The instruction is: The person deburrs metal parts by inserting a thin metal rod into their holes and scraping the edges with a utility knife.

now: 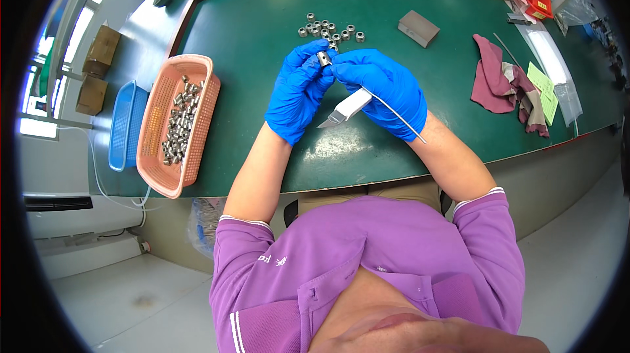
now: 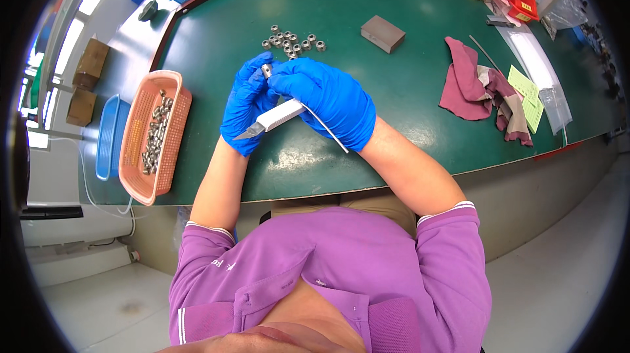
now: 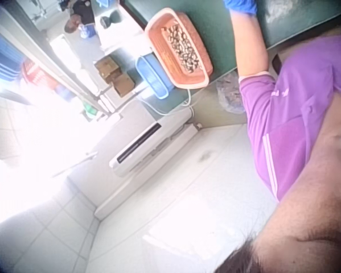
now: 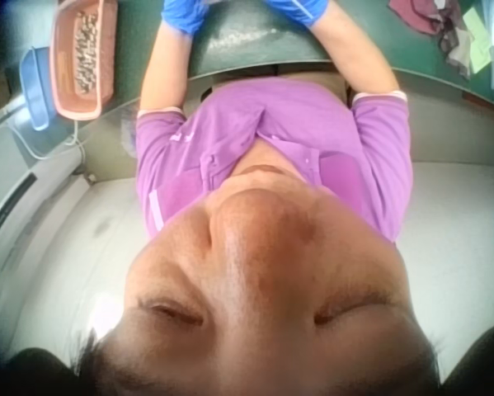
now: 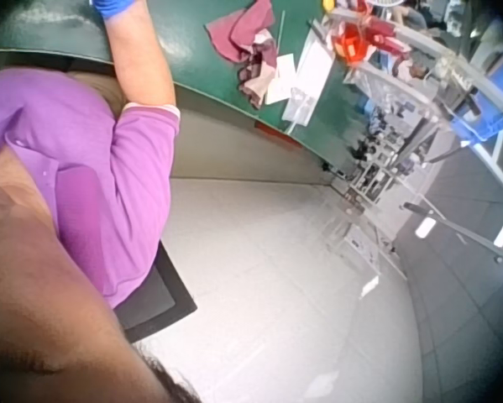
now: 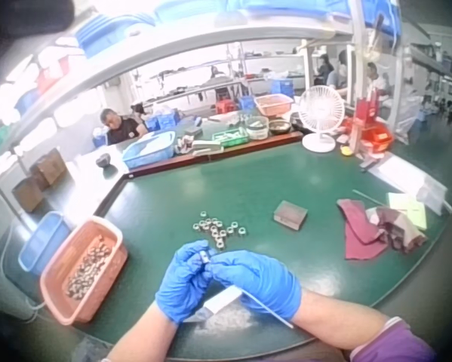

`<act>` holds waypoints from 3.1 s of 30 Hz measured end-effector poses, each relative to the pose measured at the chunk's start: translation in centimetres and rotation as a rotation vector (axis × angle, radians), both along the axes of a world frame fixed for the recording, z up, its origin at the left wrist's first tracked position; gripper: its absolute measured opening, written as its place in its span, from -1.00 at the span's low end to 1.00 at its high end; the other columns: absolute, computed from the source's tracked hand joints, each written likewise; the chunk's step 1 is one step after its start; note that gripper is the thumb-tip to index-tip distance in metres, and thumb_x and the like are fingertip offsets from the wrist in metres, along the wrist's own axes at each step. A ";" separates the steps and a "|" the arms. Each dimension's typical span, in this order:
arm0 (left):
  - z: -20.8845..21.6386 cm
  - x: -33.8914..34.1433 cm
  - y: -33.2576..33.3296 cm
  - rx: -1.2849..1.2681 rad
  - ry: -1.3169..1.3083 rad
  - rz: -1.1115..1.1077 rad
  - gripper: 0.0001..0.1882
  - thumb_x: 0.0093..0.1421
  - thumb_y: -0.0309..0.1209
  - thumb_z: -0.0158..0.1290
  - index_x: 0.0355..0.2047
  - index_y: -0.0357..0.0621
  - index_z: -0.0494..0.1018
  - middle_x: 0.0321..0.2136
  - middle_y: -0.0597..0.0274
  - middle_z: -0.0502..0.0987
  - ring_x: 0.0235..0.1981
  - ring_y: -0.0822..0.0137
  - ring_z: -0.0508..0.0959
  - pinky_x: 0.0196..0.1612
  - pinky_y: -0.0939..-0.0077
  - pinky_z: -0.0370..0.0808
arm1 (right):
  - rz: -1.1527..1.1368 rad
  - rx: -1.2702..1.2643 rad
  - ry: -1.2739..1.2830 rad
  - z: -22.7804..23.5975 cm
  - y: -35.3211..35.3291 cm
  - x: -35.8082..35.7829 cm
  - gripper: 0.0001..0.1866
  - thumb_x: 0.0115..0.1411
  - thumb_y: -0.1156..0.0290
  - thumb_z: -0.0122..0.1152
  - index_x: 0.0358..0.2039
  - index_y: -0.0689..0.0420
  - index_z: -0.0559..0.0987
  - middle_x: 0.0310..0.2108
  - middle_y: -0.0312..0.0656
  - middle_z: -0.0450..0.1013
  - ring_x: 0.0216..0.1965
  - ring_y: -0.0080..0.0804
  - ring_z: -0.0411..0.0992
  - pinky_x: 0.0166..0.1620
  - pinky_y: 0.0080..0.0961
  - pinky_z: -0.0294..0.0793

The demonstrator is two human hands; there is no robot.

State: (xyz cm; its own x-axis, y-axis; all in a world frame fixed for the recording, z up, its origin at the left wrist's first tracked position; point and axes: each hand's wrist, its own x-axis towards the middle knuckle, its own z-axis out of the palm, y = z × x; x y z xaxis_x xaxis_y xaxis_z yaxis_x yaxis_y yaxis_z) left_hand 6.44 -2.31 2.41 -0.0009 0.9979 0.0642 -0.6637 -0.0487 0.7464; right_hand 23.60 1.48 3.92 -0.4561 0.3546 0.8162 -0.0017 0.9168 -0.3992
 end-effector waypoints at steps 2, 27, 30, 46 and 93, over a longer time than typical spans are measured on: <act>-0.1 -0.1 0.0 -0.004 -0.003 0.005 -0.72 0.21 -0.47 -0.01 -0.06 -0.18 0.36 -0.23 0.18 0.49 -0.25 0.42 0.54 -0.21 0.64 0.58 | 0.009 0.005 0.010 -0.1 -0.1 -0.1 -0.58 -0.12 0.72 0.21 -0.19 0.13 0.49 -0.25 -0.10 0.47 -0.26 -0.19 0.47 -0.26 -0.46 0.49; -0.6 -0.7 0.4 0.052 0.089 0.023 -0.75 0.20 -0.50 0.00 -0.10 -0.21 0.37 -0.23 0.13 0.49 -0.29 0.37 0.55 -0.23 0.58 0.59 | 0.009 -0.112 -0.033 0.8 -0.5 0.2 -0.60 -0.10 0.64 0.13 -0.19 0.05 0.47 -0.25 -0.19 0.43 -0.24 -0.17 0.44 -0.20 -0.40 0.46; -0.4 -0.7 0.3 0.068 0.067 0.011 -0.74 0.20 -0.48 0.00 -0.08 -0.21 0.36 -0.23 0.14 0.50 -0.29 0.39 0.55 -0.23 0.61 0.59 | 0.009 -0.093 -0.025 0.7 -0.5 0.0 -0.60 -0.12 0.66 0.14 -0.19 0.06 0.47 -0.24 -0.18 0.44 -0.23 -0.17 0.44 -0.20 -0.40 0.47; 0.2 0.4 -0.4 0.005 0.182 0.067 -0.75 0.19 -0.46 0.03 -0.11 -0.19 0.40 -0.27 0.22 0.50 -0.29 0.42 0.53 -0.22 0.58 0.55 | -0.035 -0.156 -0.075 0.1 0.2 -0.3 -0.66 -0.07 0.62 0.15 -0.22 0.05 0.49 -0.24 -0.18 0.43 -0.21 -0.16 0.42 -0.15 -0.40 0.44; -0.5 -5.8 2.1 0.197 -0.635 0.043 -0.68 0.23 -0.58 -0.11 0.00 -0.40 0.29 -0.08 0.00 0.44 -0.05 0.22 0.45 0.04 0.38 0.46 | -0.409 -0.101 -0.197 3.9 -3.8 -2.6 -0.70 0.15 0.28 0.14 -0.09 -0.01 0.49 -0.28 -0.20 0.51 -0.34 -0.24 0.50 -0.30 -0.41 0.50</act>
